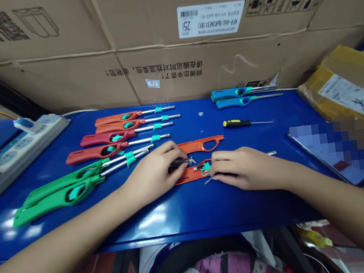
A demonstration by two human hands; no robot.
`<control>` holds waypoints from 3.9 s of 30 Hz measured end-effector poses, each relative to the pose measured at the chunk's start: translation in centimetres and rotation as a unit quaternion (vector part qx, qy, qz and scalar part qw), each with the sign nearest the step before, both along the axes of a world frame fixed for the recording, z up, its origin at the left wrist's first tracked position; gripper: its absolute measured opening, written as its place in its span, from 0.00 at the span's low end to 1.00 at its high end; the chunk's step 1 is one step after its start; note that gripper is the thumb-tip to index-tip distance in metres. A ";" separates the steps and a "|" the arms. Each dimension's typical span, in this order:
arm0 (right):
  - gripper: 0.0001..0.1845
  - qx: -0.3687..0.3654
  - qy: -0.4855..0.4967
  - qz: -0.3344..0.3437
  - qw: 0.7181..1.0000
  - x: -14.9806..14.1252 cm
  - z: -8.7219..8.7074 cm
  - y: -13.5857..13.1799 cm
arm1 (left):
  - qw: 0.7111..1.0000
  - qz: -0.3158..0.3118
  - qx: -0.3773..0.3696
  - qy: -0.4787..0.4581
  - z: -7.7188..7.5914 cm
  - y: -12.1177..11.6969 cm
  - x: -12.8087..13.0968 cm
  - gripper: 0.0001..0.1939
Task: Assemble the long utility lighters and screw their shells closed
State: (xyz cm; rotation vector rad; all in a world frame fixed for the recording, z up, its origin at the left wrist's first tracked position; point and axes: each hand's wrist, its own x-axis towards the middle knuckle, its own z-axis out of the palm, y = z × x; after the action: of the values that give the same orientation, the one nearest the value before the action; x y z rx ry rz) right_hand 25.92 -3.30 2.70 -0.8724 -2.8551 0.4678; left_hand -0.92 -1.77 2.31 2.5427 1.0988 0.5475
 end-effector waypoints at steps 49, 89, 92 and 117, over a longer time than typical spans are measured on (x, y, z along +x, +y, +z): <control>0.04 -0.208 0.218 -0.092 0.949 -0.7 0.0 -0.2 | 0.990 -0.044 -0.044 -0.128 -0.2 -2.3 1.1 0.09; 0.04 -0.131 0.227 -0.107 0.959 -1.1 -0.6 0.0 | 0.990 -0.054 -0.043 -0.127 -0.5 -2.3 1.2 0.09; 0.05 -0.137 0.223 -0.106 0.959 -1.1 -0.5 0.0 | 0.989 -0.053 -0.044 -0.131 -0.5 -2.3 1.2 0.09; 0.05 -0.132 0.233 -0.087 0.960 -1.1 -0.5 -0.1 | 0.986 -0.077 -0.056 -0.134 -0.5 -2.5 1.2 0.11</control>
State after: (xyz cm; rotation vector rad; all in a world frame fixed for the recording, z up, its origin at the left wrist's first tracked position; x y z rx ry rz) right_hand 24.81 -3.43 2.24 -0.8976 -2.2987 0.9091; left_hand 0.31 -4.23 1.77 2.3470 0.8072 0.7380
